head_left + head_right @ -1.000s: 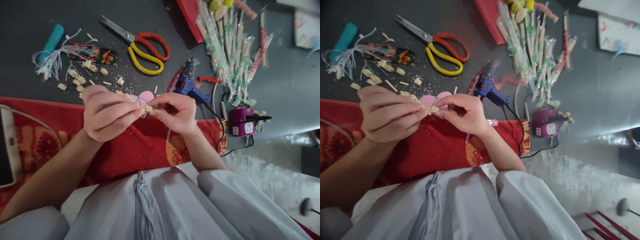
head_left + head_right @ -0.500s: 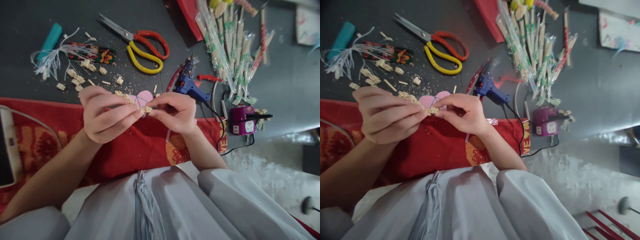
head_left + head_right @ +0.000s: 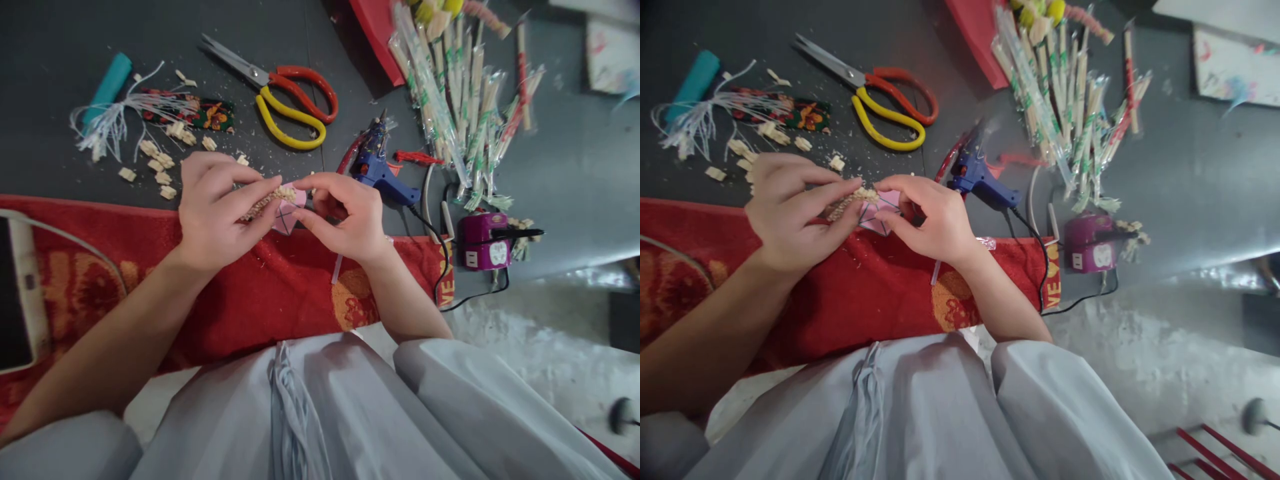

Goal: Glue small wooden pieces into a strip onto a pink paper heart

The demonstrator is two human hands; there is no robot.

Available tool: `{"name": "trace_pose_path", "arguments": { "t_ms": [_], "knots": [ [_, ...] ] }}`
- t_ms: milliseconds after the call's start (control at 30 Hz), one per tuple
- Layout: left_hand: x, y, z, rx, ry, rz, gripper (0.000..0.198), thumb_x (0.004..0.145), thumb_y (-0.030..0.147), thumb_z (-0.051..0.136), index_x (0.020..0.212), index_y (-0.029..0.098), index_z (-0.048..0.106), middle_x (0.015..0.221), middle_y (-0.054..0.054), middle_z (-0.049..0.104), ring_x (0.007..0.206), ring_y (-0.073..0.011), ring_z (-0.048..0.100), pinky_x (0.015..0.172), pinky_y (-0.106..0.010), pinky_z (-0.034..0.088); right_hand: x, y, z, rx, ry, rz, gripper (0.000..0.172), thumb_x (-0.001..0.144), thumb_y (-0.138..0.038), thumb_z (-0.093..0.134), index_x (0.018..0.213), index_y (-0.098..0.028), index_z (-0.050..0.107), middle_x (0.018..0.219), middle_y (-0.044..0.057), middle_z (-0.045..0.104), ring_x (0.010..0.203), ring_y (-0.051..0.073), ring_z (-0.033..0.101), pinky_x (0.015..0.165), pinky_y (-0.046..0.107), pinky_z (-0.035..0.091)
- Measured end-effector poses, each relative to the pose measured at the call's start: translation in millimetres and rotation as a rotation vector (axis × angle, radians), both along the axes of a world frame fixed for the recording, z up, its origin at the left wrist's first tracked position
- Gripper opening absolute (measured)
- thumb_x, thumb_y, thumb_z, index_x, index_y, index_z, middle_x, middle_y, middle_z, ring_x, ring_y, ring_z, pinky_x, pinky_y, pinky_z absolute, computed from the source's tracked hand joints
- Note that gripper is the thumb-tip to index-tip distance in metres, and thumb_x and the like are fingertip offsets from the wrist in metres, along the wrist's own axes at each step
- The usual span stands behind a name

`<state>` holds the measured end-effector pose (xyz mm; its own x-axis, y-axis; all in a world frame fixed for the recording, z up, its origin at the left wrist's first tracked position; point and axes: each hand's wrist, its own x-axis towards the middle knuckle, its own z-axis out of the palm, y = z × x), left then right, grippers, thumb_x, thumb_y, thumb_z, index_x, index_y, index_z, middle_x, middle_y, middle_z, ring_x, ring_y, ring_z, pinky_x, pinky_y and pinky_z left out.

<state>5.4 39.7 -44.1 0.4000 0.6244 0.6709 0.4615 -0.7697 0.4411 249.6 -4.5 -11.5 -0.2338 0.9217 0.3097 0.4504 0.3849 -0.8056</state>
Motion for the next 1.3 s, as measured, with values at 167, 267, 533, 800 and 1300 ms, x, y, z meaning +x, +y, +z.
{"name": "trace_pose_path", "arguments": {
  "t_ms": [167, 267, 533, 800, 1300],
  "knots": [
    [4.9, -5.2, 4.3, -0.049, 0.043, 0.016, 0.022, 0.106, 0.050, 0.074, 0.126, 0.041, 0.078, 0.096, 0.001, 0.080, 0.102, -0.0282, 0.073, 0.100, -0.056, 0.056, -0.3, 1.5, -3.8, 0.091, -0.061, 0.002, 0.033, 0.106, -0.052, 0.067, 0.114, -0.022, 0.079, 0.076, -0.002, 0.064, 0.071, 0.013, 0.058, 0.078, 0.030, 0.054],
    [10.7, -8.9, 11.9, 0.005, -0.011, 0.019, 0.014, 0.104, 0.048, 0.077, 0.114, 0.039, 0.078, 0.090, 0.003, 0.079, 0.097, -0.0269, 0.074, 0.093, -0.052, 0.055, -0.6, 1.3, -5.9, 0.148, -0.093, -0.004, 0.030, 0.107, -0.049, 0.066, 0.112, -0.022, 0.079, 0.078, 0.000, 0.066, 0.072, 0.014, 0.059, 0.076, 0.030, 0.053],
    [8.3, -7.1, 9.0, -0.124, 0.024, 0.005, 0.020, 0.104, 0.052, 0.076, 0.111, 0.033, 0.076, 0.095, 0.002, 0.079, 0.103, -0.0259, 0.070, 0.103, -0.051, 0.053, -3.1, -2.7, -8.8, 0.210, -0.171, -0.012, 0.021, 0.107, -0.035, 0.063, 0.113, -0.023, 0.079, 0.083, 0.002, 0.072, 0.074, 0.015, 0.063, 0.070, 0.029, 0.049],
    [13.3, -18.5, 20.1, -0.334, 0.068, 0.075, 0.021, 0.108, 0.050, 0.064, 0.100, 0.033, 0.075, 0.098, 0.000, 0.078, 0.114, -0.0281, 0.068, 0.114, -0.056, 0.047, -5.8, -3.6, -10.7, 0.354, -0.272, -0.031, 0.020, 0.109, -0.026, 0.058, 0.106, -0.021, 0.077, 0.082, 0.001, 0.075, 0.074, 0.013, 0.068, 0.065, 0.025, 0.045],
    [19.1, -11.7, 9.4, 0.124, 0.015, 0.055, 0.003, 0.101, 0.029, 0.073, 0.101, 0.031, 0.071, 0.093, 0.003, 0.080, 0.095, -0.0245, 0.065, 0.088, -0.046, 0.045, -9.5, -2.4, -12.8, 0.441, -0.342, -0.063, 0.026, 0.107, -0.021, 0.054, 0.093, -0.021, 0.075, 0.078, 0.000, 0.075, 0.068, 0.012, 0.066, 0.062, 0.024, 0.043]
  ]
}}
